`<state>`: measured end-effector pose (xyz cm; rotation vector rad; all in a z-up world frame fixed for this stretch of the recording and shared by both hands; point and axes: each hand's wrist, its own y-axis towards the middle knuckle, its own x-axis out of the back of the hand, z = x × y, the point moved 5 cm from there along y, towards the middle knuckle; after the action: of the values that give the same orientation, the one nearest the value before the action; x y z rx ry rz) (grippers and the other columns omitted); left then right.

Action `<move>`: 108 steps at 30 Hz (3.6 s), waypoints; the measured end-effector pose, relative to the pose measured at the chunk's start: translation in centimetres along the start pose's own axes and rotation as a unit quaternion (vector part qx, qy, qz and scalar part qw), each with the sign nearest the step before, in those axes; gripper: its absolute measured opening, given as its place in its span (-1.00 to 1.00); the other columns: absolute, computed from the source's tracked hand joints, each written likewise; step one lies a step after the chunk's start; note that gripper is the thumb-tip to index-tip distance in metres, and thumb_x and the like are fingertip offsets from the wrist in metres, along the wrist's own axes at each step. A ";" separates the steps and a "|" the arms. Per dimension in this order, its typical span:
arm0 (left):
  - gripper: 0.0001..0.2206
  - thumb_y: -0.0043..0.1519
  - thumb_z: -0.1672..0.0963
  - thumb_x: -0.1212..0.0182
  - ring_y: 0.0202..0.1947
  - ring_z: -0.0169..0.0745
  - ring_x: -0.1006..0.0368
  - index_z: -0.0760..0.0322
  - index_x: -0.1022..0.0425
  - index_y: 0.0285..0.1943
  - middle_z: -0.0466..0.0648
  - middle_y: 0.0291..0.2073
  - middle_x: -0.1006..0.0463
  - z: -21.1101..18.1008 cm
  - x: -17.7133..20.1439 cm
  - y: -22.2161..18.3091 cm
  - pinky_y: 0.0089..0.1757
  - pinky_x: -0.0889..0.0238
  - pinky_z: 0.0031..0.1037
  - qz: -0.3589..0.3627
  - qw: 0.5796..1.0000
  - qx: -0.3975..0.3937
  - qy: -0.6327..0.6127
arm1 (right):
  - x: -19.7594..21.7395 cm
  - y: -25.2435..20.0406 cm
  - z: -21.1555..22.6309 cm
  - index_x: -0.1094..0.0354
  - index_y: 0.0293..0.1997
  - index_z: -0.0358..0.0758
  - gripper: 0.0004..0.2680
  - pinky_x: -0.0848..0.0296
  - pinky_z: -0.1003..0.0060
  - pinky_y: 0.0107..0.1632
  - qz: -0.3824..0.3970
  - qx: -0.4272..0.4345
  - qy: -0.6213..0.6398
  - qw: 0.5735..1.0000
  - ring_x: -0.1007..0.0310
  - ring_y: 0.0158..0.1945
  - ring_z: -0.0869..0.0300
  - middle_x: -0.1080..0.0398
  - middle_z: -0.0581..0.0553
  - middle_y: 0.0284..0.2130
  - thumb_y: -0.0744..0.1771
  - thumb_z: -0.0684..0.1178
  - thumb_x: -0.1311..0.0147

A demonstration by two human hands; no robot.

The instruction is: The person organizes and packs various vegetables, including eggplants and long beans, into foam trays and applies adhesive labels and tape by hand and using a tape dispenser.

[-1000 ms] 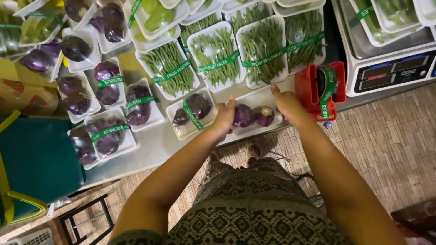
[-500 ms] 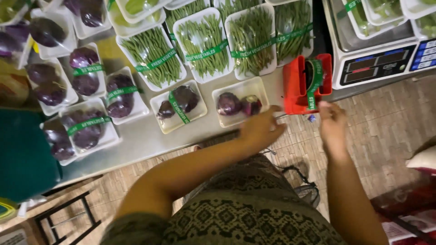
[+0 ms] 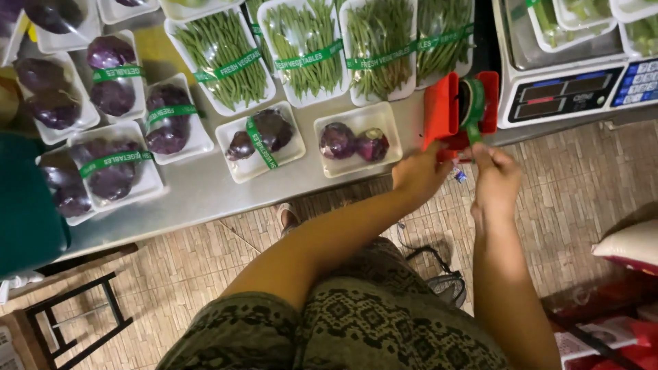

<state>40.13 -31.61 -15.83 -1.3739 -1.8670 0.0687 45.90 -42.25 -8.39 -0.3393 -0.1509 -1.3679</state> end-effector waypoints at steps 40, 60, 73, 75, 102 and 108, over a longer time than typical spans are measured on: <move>-0.74 0.18 0.00 -0.08 -0.05 -0.08 -0.48 0.25 -0.53 -0.26 0.03 -0.14 -0.59 -0.9 -6.4 0.4 -0.26 -0.20 -0.35 0.041 0.821 0.112 -0.558 | 14.7 -13.4 -12.2 -0.47 -0.22 -0.30 -0.89 -0.29 0.32 -0.15 -0.039 -0.230 0.056 0.971 -0.30 -0.28 0.20 -0.49 -0.13 -0.30 0.39 -0.09 -0.12; -0.78 0.26 0.00 -0.24 -0.32 -0.17 -0.51 0.18 -0.57 -0.26 -0.05 -0.37 -0.59 0.5 0.0 -1.1 -0.29 -0.43 -0.34 -0.059 0.906 0.041 -0.417 | 11.6 -11.5 -10.8 -0.54 -0.36 -0.34 -0.80 -0.23 0.28 -0.17 0.172 -0.165 -0.212 0.948 -0.36 -0.30 0.15 -0.46 -0.12 -0.48 0.36 -0.03 -0.07; -0.89 0.14 0.11 -0.33 -0.34 -0.38 -0.55 0.11 -0.73 -0.23 -0.10 -0.41 -0.70 14.9 14.9 8.1 -0.22 -0.39 -0.53 -0.278 0.908 -0.054 -0.309 | -10.5 -7.4 -13.8 -0.45 0.02 -0.32 -0.74 -0.29 0.42 -0.47 0.242 -0.087 0.069 0.964 -0.30 -0.56 0.28 -0.37 -0.05 -0.54 0.28 -0.11 -0.35; -0.90 0.13 0.14 -0.35 -0.37 -0.40 -0.49 0.15 -0.74 -0.24 -0.08 -0.42 -0.69 15.2 14.6 8.0 -0.25 -0.34 -0.60 -0.272 0.892 -0.044 -0.359 | -10.6 -7.2 -14.6 -0.46 -0.03 -0.27 -0.75 -0.41 0.40 -0.32 0.212 -0.070 0.043 0.974 -0.45 -0.37 0.32 -0.47 -0.02 -0.45 0.28 -0.06 -0.39; -0.75 0.15 -0.02 -0.31 -0.02 0.11 -0.61 0.03 -0.71 -0.07 -0.04 -0.21 -0.70 18.2 13.6 8.2 -0.11 -0.50 -0.18 -0.188 0.965 0.153 -0.105 | -12.8 -4.2 -16.4 -0.52 -0.24 -0.27 -0.87 -0.03 0.52 -0.75 0.300 -0.189 0.052 0.933 -0.06 -0.82 0.38 -0.15 -0.04 -0.76 0.26 -0.08 -0.34; -0.74 0.12 0.01 -0.32 0.03 0.22 -0.57 0.11 -0.71 -0.09 0.09 -0.16 -0.69 19.0 13.7 9.3 -0.07 -0.48 -0.11 -0.189 0.964 0.140 -0.127 | -13.5 -3.5 -15.2 -0.50 -0.19 -0.28 -0.83 0.03 0.54 -0.76 0.308 -0.224 0.037 0.924 -0.02 -0.85 0.43 -0.11 0.04 -0.80 0.25 -0.06 -0.32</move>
<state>34.41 -9.06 -25.48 -0.8307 -2.2053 0.3159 38.41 -35.18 -26.19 -0.6534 0.3202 -0.7706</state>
